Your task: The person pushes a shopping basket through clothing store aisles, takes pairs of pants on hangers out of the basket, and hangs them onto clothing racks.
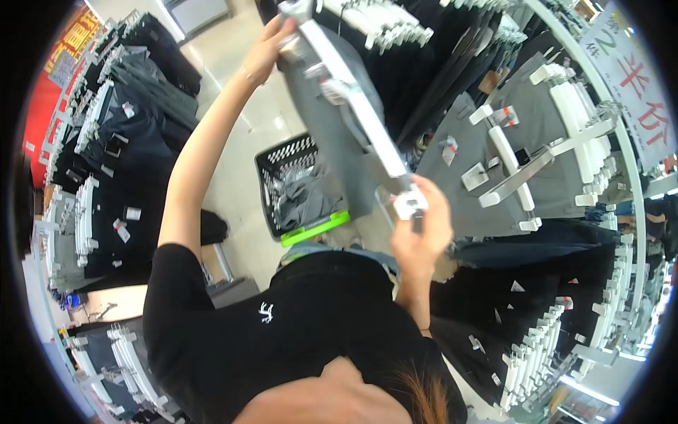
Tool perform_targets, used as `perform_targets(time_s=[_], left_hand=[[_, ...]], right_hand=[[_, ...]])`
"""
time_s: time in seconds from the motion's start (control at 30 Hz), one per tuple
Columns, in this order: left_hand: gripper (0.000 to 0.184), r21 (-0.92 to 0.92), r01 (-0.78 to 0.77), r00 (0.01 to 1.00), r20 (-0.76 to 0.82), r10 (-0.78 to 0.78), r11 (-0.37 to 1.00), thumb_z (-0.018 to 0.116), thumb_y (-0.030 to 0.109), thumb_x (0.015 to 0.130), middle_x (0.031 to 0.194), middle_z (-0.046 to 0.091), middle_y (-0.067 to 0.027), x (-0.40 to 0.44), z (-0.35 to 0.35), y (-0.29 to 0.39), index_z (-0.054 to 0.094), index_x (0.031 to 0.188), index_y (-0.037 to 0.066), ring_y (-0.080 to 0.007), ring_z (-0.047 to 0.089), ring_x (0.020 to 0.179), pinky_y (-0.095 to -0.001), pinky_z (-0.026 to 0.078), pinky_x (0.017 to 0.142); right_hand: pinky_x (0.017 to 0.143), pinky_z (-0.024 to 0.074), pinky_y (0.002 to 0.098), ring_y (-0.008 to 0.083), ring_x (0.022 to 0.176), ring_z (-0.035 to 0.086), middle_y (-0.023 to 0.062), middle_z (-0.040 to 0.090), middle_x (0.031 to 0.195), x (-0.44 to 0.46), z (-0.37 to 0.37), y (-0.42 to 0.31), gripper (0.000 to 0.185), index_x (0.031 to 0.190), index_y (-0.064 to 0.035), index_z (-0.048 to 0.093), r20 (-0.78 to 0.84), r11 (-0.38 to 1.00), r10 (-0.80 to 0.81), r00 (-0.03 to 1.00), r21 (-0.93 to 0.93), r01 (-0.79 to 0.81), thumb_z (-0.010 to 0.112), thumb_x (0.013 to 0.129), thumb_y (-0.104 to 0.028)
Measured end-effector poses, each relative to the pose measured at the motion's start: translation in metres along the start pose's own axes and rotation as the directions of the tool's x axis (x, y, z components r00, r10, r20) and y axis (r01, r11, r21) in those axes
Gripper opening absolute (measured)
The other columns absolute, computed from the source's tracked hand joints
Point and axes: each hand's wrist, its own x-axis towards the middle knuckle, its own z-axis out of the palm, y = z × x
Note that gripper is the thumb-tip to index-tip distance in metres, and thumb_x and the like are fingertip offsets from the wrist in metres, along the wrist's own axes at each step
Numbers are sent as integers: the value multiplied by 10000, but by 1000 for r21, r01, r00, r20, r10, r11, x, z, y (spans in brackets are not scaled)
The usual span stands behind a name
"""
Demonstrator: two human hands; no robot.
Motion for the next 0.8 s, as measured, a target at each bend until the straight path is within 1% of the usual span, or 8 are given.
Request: perform_targets(time_s=[0.1,0.23,0.3,0.4,0.47,0.57,0.73,0.8], left_hand=[[378,-1,-102,982,-157,101,995,475,229,862,1081,511,-37,4,-38,-2,431,1177,25,-112,450,979,-243,347,850],[259,-49,-106,958,-272,89,993,381,193,895,909,592,-101,-21,-84,13,433,1093,34,-177,549,855,-303,418,792],[270,-51,-105,928,-364,79,993,367,96,857,1002,547,-152,-33,-120,-9,385,1112,10,-233,547,921,-331,436,811],[301,-72,-104,877,-478,57,992,385,195,894,945,579,-117,-70,-164,-56,395,1139,20,-181,551,863,-287,413,784],[374,28,-65,827,-558,69,998,426,223,882,1101,505,-88,-108,-188,-95,369,1187,14,-145,481,972,-273,367,834],[465,-115,85,672,-727,-142,990,460,282,868,1189,428,-91,-181,-205,-157,331,1224,12,-174,400,1087,-297,295,925],[340,-465,216,465,-725,-509,859,423,262,880,1077,511,-101,-277,-187,-221,400,1159,70,-254,532,947,-412,460,788],[362,-637,100,523,-620,-586,764,362,299,891,1108,503,-116,-318,-194,-281,408,1162,65,-296,519,978,-464,431,830]], right_hand=[[712,468,340,314,819,577,176,579,912,11,25,-1,323,878,41,532,100,971,-200,975,152,184,514,563,109],[715,472,359,323,850,569,174,574,921,18,68,-3,351,853,54,513,46,901,-378,924,248,356,486,509,121],[723,469,365,330,851,564,177,567,937,12,93,0,367,861,54,503,44,876,-410,911,298,380,483,500,118],[751,454,362,319,874,556,161,569,963,-10,130,13,322,877,44,508,137,887,-323,936,389,249,500,561,109],[778,437,349,300,903,545,142,571,975,-30,149,22,262,895,35,518,261,908,-216,941,408,96,521,635,73],[761,434,359,299,898,532,129,569,951,-59,176,41,290,965,-10,511,440,937,-64,896,336,-99,534,679,32],[744,435,373,317,897,522,140,555,952,-96,214,74,334,1037,-43,484,517,980,92,851,106,-170,552,712,-8],[761,425,394,351,908,509,178,536,977,-109,221,83,357,1096,-46,442,598,967,145,788,82,-240,538,752,-47]])
